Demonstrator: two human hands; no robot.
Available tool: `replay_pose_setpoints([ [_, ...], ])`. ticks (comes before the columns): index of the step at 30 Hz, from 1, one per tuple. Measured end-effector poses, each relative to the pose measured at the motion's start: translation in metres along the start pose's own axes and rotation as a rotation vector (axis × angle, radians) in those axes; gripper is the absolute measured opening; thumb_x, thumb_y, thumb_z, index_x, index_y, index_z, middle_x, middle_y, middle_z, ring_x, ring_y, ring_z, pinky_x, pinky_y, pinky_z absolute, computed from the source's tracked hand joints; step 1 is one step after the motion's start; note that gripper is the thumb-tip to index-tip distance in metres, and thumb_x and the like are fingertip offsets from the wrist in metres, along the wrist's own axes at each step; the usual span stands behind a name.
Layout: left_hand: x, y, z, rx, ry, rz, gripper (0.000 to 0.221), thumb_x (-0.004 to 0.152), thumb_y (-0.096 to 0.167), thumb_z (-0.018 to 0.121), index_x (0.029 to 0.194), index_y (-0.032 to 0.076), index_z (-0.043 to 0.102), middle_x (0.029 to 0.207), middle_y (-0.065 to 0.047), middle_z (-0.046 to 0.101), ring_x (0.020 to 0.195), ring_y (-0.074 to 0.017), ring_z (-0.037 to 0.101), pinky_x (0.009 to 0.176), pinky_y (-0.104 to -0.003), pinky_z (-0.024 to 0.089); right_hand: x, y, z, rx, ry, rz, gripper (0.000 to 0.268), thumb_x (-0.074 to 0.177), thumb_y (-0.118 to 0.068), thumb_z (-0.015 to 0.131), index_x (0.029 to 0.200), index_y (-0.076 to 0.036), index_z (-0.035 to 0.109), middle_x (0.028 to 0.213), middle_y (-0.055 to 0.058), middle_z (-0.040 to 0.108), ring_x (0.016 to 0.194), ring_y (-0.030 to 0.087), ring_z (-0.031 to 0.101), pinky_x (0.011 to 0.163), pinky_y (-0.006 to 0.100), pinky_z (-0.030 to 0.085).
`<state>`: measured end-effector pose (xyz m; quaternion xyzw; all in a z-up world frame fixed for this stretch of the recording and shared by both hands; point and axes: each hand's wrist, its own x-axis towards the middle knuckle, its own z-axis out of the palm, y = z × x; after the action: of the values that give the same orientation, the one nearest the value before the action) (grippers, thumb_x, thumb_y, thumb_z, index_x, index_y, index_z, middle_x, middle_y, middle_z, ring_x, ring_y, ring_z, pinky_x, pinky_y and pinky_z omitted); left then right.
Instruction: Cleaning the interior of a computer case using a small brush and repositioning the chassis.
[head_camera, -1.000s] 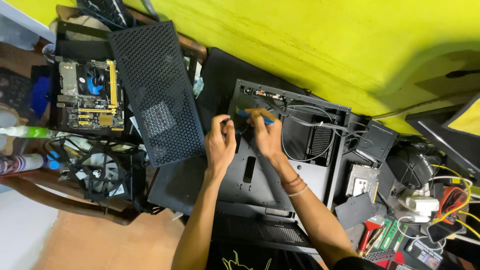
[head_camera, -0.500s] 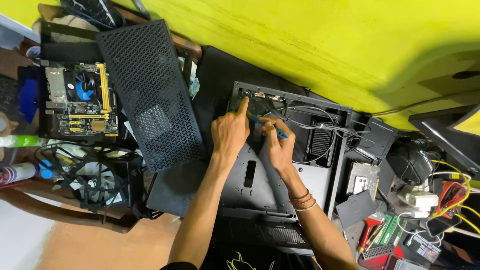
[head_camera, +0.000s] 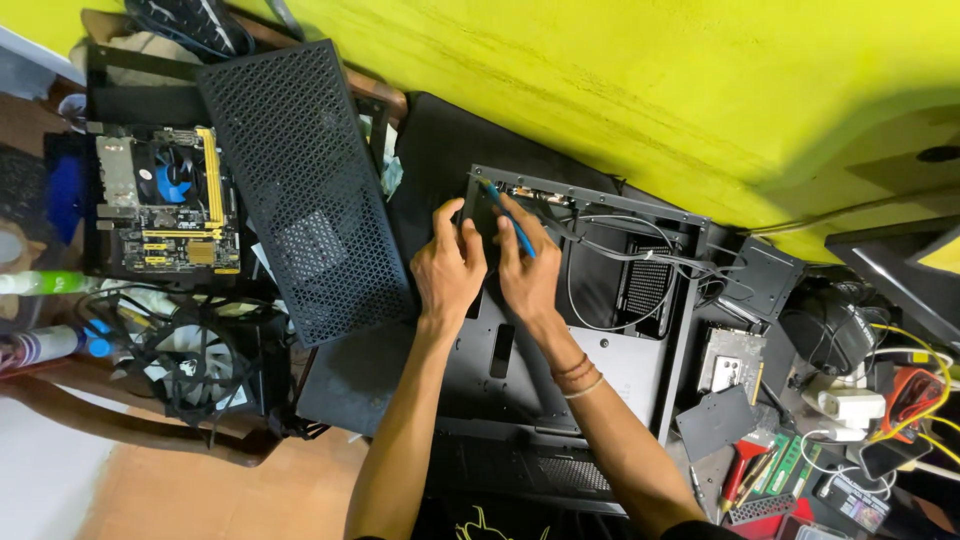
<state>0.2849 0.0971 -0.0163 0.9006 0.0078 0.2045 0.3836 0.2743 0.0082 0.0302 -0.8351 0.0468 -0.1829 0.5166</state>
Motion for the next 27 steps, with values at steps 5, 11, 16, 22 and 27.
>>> replay_pose_setpoints([
  [5,0.000,-0.002,-0.005,-0.234,-0.047,-0.167,0.021,0.085,0.019,0.044,0.106,0.019,0.050,0.061,-0.003,0.058,0.058,-0.0256,0.060,0.056,-0.035,0.048,-0.005,0.009,0.004,0.177,-0.082,0.176,0.018,0.084,-0.009,0.048,0.091,-0.003,0.063,0.071,0.015,0.062,0.058,0.027,0.059,0.059,0.035,0.047],
  [11,0.001,-0.010,-0.022,-0.795,-0.024,-0.731,0.026,0.090,0.031,0.032,0.104,0.014,0.046,0.055,-0.001,0.050,0.037,-0.0084,0.043,0.032,-0.017,0.036,0.001,0.016,-0.010,0.475,-0.056,0.441,0.020,0.086,-0.010,0.045,0.097,0.001,0.057,0.074,0.018,0.061,0.051,0.021,0.061,0.031,0.019,0.038],
  [16,-0.021,-0.011,-0.049,-0.850,-0.032,-0.776,0.034,0.091,0.037,0.031,0.103,0.009,0.045,0.059,-0.005,0.050,0.038,-0.0094,0.046,0.032,-0.017,0.036,-0.004,0.019,-0.004,0.530,-0.112,0.522,0.020,0.085,-0.010,0.048,0.099,0.003,0.054,0.079,0.021,0.063,0.051,0.022,0.063,0.027,0.019,0.037],
  [22,-0.054,-0.019,-0.056,-0.885,-0.085,-0.828,0.037,0.090,0.039,0.031,0.104,0.007,0.045,0.064,-0.008,0.051,0.041,-0.0102,0.046,0.036,-0.018,0.037,-0.026,0.002,-0.022,0.460,-0.293,0.710,0.018,0.077,-0.009,0.051,0.084,0.005,0.060,0.054,0.019,0.056,0.036,0.021,0.055,0.023,0.021,0.035],
  [27,-0.059,-0.012,-0.075,-0.911,-0.110,-0.856,0.040,0.091,0.040,0.027,0.105,0.008,0.044,0.066,-0.007,0.050,0.044,-0.0108,0.046,0.038,-0.020,0.038,-0.078,-0.011,-0.020,0.597,-0.230,0.738,0.024,0.081,-0.009,0.047,0.094,0.009,0.054,0.060,0.019,0.055,0.043,0.022,0.056,0.031,0.023,0.043],
])
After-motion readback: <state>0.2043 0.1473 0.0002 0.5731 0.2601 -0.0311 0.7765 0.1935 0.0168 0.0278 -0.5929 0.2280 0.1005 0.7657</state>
